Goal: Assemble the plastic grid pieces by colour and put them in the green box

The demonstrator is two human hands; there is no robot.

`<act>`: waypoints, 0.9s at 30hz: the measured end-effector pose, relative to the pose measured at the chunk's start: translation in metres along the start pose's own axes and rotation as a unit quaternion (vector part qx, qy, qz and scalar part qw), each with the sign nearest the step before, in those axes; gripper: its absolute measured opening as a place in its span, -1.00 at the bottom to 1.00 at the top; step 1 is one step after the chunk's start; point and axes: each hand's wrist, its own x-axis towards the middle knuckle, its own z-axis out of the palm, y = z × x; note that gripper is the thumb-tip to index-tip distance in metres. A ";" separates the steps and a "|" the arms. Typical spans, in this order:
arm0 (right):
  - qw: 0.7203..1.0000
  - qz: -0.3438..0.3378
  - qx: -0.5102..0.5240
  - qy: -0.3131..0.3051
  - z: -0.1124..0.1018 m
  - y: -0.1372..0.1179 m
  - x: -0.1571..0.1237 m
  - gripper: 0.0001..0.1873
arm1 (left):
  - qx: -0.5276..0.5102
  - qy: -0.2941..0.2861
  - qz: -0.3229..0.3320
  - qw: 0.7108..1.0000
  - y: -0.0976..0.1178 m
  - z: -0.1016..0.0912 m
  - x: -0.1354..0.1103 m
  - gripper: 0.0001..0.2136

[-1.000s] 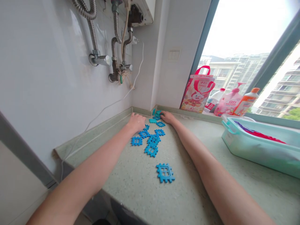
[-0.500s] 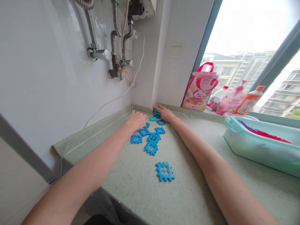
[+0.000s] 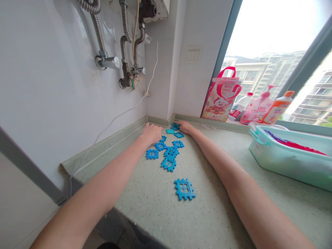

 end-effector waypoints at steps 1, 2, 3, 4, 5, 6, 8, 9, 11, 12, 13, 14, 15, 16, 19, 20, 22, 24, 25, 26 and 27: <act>1.000 0.003 0.002 0.000 0.001 0.001 0.001 -0.27 | -0.002 0.003 0.001 1.000 0.000 0.000 0.000 -0.60; 1.000 0.006 0.002 0.003 0.002 0.001 0.002 -0.28 | -0.004 0.009 0.003 1.000 0.001 0.000 0.000 -0.60; 1.000 0.009 0.003 0.006 0.002 0.002 0.002 -0.28 | -0.006 0.016 0.006 1.000 0.001 0.000 0.000 -0.60; 1.000 0.011 0.003 0.009 0.003 0.002 0.002 -0.29 | -0.008 0.024 0.009 1.000 0.001 0.001 0.000 -0.60; 1.000 0.014 0.003 0.011 0.003 0.002 0.002 -0.29 | -0.010 0.032 0.013 0.999 0.000 0.002 0.000 -0.61; 1.000 0.016 0.002 0.014 0.004 0.002 0.002 -0.30 | -0.010 0.038 0.017 0.999 0.000 0.003 0.000 -0.61; 0.999 0.025 -0.001 0.020 0.004 0.002 0.002 -0.32 | -0.012 0.046 0.024 0.999 0.000 0.004 0.001 -0.61; 0.999 0.032 -0.004 0.024 0.004 0.001 0.001 -0.33 | -0.014 0.049 0.026 0.998 0.000 0.005 0.001 -0.61; 0.998 0.048 -0.009 0.034 0.003 0.000 -0.001 -0.36 | -0.025 0.055 0.033 0.998 0.001 0.004 0.000 -0.61; 0.998 0.057 -0.012 0.039 0.003 0.000 -0.002 -0.37 | -0.033 0.059 0.040 0.997 0.002 0.004 0.000 -0.60; 0.997 0.066 -0.015 0.043 0.003 -0.001 -0.003 -0.38 | -0.043 0.063 0.048 0.996 0.002 0.002 0.000 -0.58; 0.996 0.075 -0.018 0.048 0.003 -0.002 -0.004 -0.38 | -0.053 0.066 0.057 0.995 0.003 0.001 -0.001 -0.57; 0.995 0.083 -0.021 0.053 0.002 -0.003 -0.005 -0.39 | -0.062 0.068 0.066 0.994 0.004 0.000 -0.002 -0.56; 0.994 0.092 -0.024 0.057 0.002 -0.003 -0.006 -0.40 | -0.070 0.069 0.074 0.992 0.005 -0.002 -0.002 -0.55; 0.990 0.116 -0.034 0.067 0.002 -0.005 -0.008 -0.41 | -0.087 0.056 0.108 0.989 0.010 -0.005 -0.005 -0.57; 0.989 0.123 -0.037 0.069 0.001 -0.005 -0.008 -0.41 | -0.093 0.050 0.128 0.986 0.013 -0.006 -0.006 -0.57; 0.987 0.137 -0.043 0.070 0.001 -0.006 -0.008 -0.40 | -0.105 0.039 0.176 0.978 0.020 -0.008 -0.007 -0.58; 0.986 0.148 -0.046 0.069 0.001 -0.005 -0.008 -0.40 | -0.120 0.034 0.211 0.969 0.029 -0.009 -0.008 -0.57; 0.985 0.151 -0.046 0.067 0.001 -0.004 -0.008 -0.40 | -0.126 0.032 0.221 0.967 0.034 -0.010 -0.008 -0.57; 0.985 0.152 -0.046 0.065 0.001 -0.004 -0.008 -0.40 | -0.129 0.030 0.227 0.965 0.037 -0.010 -0.008 -0.57; 0.985 0.153 -0.045 0.063 0.002 -0.003 -0.007 -0.38 | -0.130 0.026 0.230 0.964 0.040 -0.009 -0.008 -0.57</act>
